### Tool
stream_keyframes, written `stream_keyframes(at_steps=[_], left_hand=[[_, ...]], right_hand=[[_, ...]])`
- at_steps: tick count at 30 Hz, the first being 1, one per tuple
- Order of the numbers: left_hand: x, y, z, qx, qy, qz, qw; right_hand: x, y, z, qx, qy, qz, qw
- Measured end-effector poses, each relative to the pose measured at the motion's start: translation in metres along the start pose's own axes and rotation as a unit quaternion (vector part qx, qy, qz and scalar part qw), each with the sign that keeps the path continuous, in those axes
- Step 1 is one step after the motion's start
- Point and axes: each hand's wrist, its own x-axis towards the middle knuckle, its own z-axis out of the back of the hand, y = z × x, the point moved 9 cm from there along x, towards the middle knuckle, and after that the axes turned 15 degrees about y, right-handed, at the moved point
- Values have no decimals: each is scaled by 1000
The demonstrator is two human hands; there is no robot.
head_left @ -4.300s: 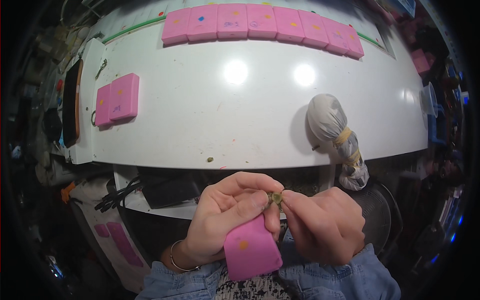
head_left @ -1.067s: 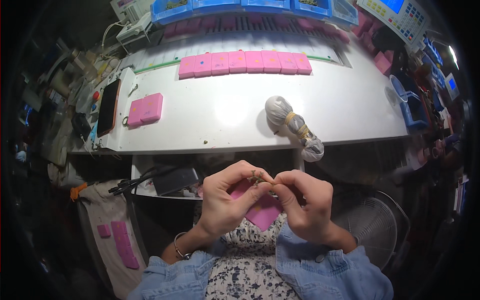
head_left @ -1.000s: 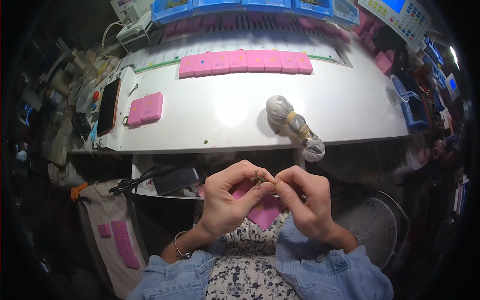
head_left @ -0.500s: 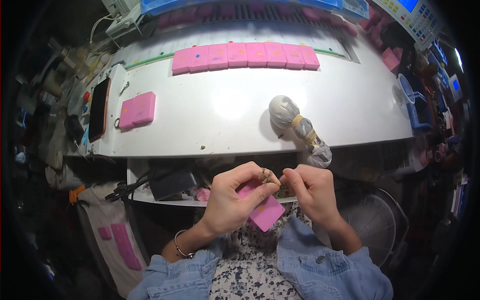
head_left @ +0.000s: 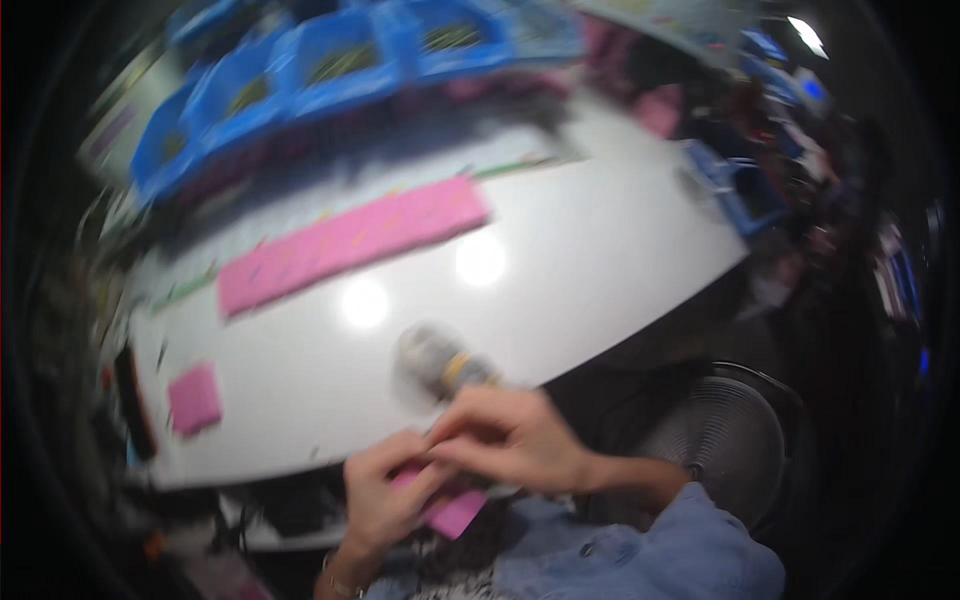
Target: Removing wax jewelry patterns from rubber molds and preparing them for casting.
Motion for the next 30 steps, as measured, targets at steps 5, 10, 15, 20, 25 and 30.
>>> stream_keyframes(at_steps=[5, 10, 15, 20, 25, 30], left_hand=[[20, -17, -8, -22, -22, 4, 999], [39, 22, -17, -213, -13, 9, 977], [45, 27, -10, -216, -27, 7, 976], [47, 26, -8, -207, -24, 10, 978], [37, 26, 4, -385, -70, -15, 920], [58, 30, -8, -601, 6, -3, 799]], right_hand=[[-4, -1, 46, 67, -24, -24, 997], [-66, -29, 265, -163, -339, -104, 921], [-136, -40, 443, -427, -522, -203, 710], [-184, -53, 545, -183, -653, -51, 733], [-69, -17, 399, -191, -425, 16, 885], [5, 57, 76, -274, 16, 207, 939]])
